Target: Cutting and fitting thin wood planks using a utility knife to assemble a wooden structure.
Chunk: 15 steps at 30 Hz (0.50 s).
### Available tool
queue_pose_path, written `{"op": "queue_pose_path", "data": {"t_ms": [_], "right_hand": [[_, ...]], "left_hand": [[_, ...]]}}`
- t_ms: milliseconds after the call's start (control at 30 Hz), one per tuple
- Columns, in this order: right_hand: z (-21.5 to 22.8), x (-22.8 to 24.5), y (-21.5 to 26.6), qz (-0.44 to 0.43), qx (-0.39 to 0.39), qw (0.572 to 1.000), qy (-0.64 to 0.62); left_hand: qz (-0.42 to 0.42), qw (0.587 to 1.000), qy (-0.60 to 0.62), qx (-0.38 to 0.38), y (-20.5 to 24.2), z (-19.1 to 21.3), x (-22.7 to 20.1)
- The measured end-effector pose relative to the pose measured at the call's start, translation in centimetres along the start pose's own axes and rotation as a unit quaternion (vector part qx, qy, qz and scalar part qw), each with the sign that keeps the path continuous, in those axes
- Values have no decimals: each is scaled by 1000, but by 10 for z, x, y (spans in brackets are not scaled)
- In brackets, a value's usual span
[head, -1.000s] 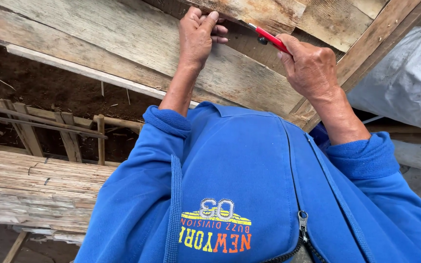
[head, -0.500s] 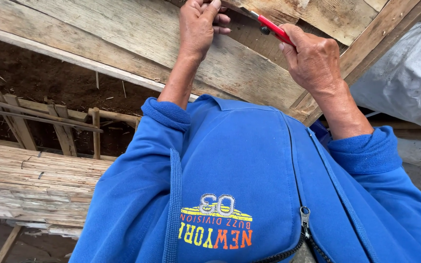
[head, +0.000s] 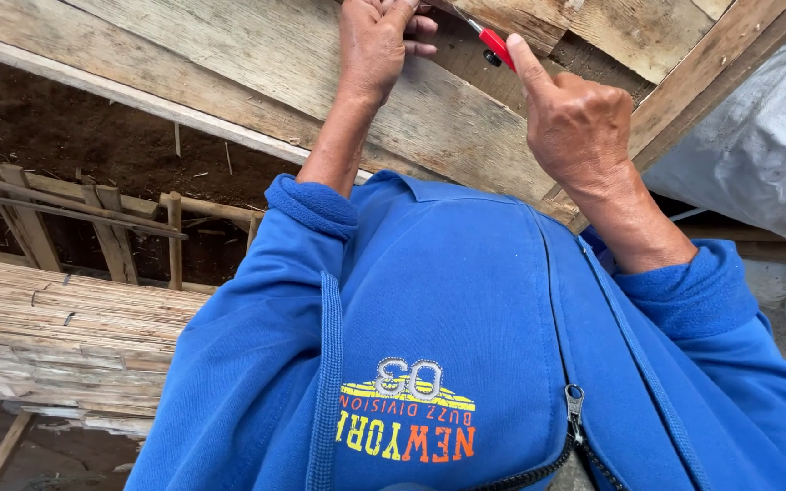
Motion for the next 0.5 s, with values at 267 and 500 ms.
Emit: {"op": "queue_pose_path", "data": {"t_ms": [267, 500], "right_hand": [[19, -9, -15, 26, 58, 995, 80], [17, -16, -6, 11, 45, 998, 41]], "left_hand": [[-9, 1000, -1, 5, 2, -1, -2], [16, 999, 17, -29, 4, -2, 0]]}}
Point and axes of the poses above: each hand's wrist, its own y-axis away from the middle knuckle, its own z-axis out of the back of the hand, x = y × z, the point moved 2 cm from there along -y, towards the middle knuckle, and after that the axes turned 10 degrees about z, right-handed, at the moved point
